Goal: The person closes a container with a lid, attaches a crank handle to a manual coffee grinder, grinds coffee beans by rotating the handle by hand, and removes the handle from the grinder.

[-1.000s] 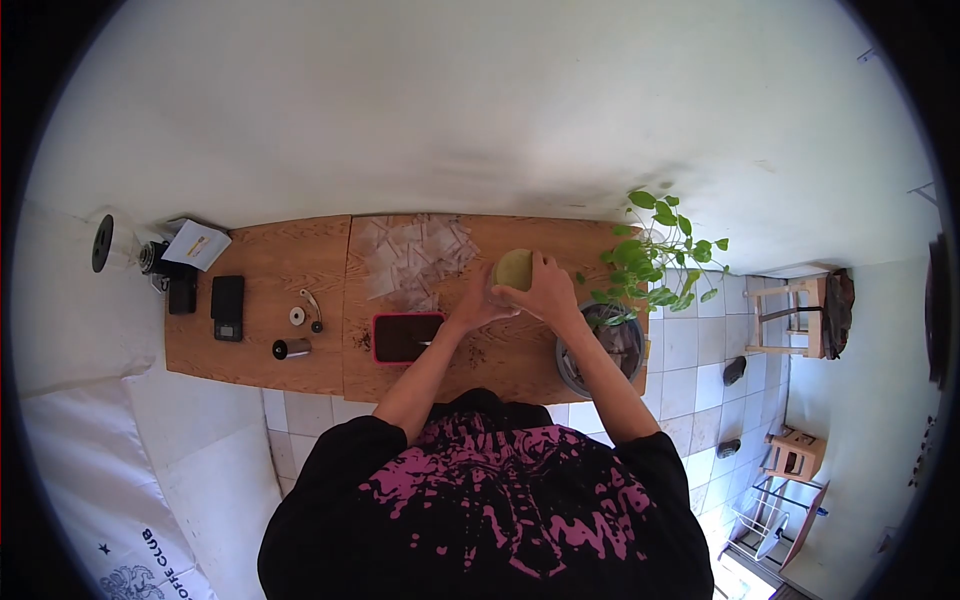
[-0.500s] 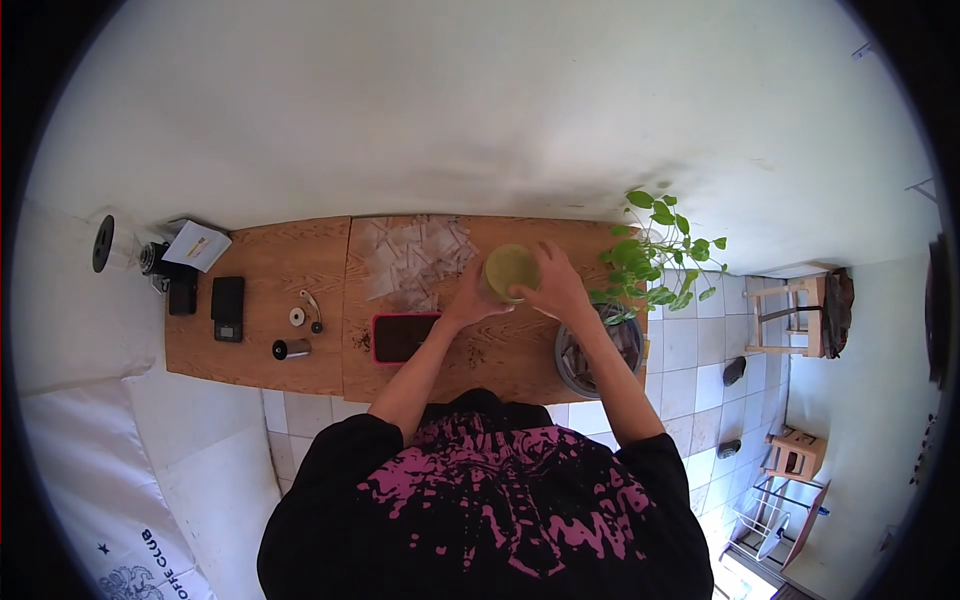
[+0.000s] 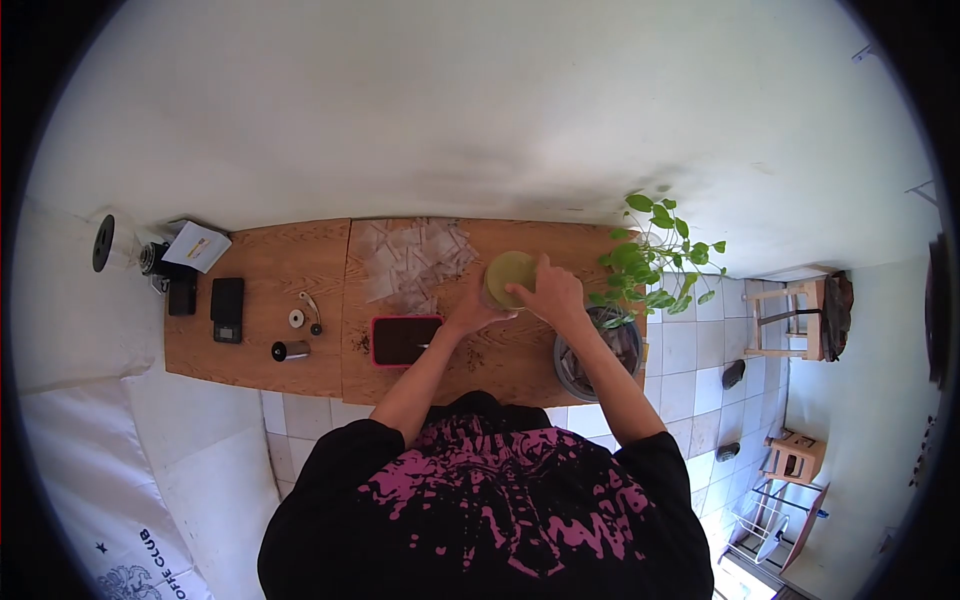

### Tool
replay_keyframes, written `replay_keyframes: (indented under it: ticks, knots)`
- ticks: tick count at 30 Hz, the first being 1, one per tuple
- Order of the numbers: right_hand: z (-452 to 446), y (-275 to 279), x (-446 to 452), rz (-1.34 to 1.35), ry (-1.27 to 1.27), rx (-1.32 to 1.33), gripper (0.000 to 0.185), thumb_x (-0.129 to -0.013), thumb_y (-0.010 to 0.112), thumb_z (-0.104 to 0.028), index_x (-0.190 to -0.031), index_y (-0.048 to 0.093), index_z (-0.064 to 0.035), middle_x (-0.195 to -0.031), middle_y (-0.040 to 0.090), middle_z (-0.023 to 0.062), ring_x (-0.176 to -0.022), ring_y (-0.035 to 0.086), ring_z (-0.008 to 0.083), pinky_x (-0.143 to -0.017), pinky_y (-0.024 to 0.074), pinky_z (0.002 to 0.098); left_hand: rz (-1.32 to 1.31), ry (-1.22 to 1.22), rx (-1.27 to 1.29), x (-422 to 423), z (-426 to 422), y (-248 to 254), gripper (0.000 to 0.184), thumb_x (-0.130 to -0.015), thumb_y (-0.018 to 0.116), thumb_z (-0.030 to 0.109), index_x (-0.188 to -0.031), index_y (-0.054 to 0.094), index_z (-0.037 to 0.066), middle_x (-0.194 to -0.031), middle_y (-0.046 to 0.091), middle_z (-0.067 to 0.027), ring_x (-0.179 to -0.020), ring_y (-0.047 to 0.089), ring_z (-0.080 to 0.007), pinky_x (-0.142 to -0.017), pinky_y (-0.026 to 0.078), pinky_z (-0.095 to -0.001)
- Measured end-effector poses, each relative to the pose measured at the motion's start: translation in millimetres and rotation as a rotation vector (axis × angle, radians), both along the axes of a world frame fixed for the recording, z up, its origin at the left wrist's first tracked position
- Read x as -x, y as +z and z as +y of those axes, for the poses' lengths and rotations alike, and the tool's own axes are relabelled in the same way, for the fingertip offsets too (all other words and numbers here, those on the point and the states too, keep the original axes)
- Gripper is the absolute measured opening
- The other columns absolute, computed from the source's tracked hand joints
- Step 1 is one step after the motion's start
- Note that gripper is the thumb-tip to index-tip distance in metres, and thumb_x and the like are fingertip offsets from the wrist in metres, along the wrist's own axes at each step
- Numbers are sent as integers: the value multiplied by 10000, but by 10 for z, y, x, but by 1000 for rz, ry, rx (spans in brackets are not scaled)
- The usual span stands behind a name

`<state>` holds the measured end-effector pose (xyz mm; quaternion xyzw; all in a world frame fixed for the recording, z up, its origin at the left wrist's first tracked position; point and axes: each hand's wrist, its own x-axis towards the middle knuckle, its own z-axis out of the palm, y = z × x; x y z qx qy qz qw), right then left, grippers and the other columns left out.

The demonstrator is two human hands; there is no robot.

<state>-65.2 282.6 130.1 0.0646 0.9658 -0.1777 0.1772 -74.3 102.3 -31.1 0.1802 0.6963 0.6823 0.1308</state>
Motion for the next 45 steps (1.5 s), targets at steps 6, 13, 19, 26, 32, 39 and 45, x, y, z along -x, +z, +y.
replay_keyframes:
  ticks: [6,13,19,26,32,39,45]
  knots:
    - [174,-193,-65,182,230,20,988,-771,880,-515,-1512,487,7,-1515,522,289,-1416,518,458,-1088,517,545,25,-22,79,47,-28,134,1117,-668,1020,189,-1580,392,42,-1525,534,-179,-1452,517,-314,-1205,435,-452]
    - [113,-345,-44,307,408,-12,1031,-720,920,-412,-1553,444,-34,-1467,503,289,-1365,530,444,-1017,564,535,40,-45,124,35,-7,220,1128,-665,1015,174,-1593,389,32,-1541,533,-171,-1446,521,-294,-1201,436,-444]
    - [-87,-207,-26,136,92,-141,1066,-764,822,-653,-1499,489,44,-1326,598,317,-1120,686,446,-838,625,489,-79,-78,-28,2,123,-89,1093,-682,1015,149,-1560,375,30,-1517,535,-157,-1432,523,-285,-1190,450,-450]
    - [122,-55,82,-126,80,-62,1059,-796,837,-643,-1545,463,6,-1426,560,343,-1125,712,454,-863,615,507,-46,-64,-33,33,36,-20,1078,-685,1034,170,-1536,383,47,-1545,510,-155,-1439,517,-293,-1192,450,-455]
    - [280,-566,3,206,458,167,1182,-643,988,-335,-1638,384,-123,-1620,362,319,-1493,402,502,-1135,456,634,-21,-41,54,41,9,-144,1155,-663,1026,174,-1588,348,36,-1552,506,-178,-1459,499,-299,-1202,435,-438]
    - [132,-406,-13,126,309,15,1207,-599,971,-373,-1632,391,-139,-1503,472,283,-1372,497,511,-1061,550,564,-30,-89,-30,11,104,-360,1142,-677,1023,172,-1589,348,42,-1554,494,-171,-1461,496,-288,-1215,422,-436]
    - [150,-428,-15,173,351,-70,1173,-570,946,-482,-1587,471,-144,-1414,511,255,-1303,526,467,-957,599,555,-68,-67,-79,-20,130,-126,1102,-708,1007,159,-1586,354,34,-1546,507,-153,-1456,500,-277,-1217,422,-430]
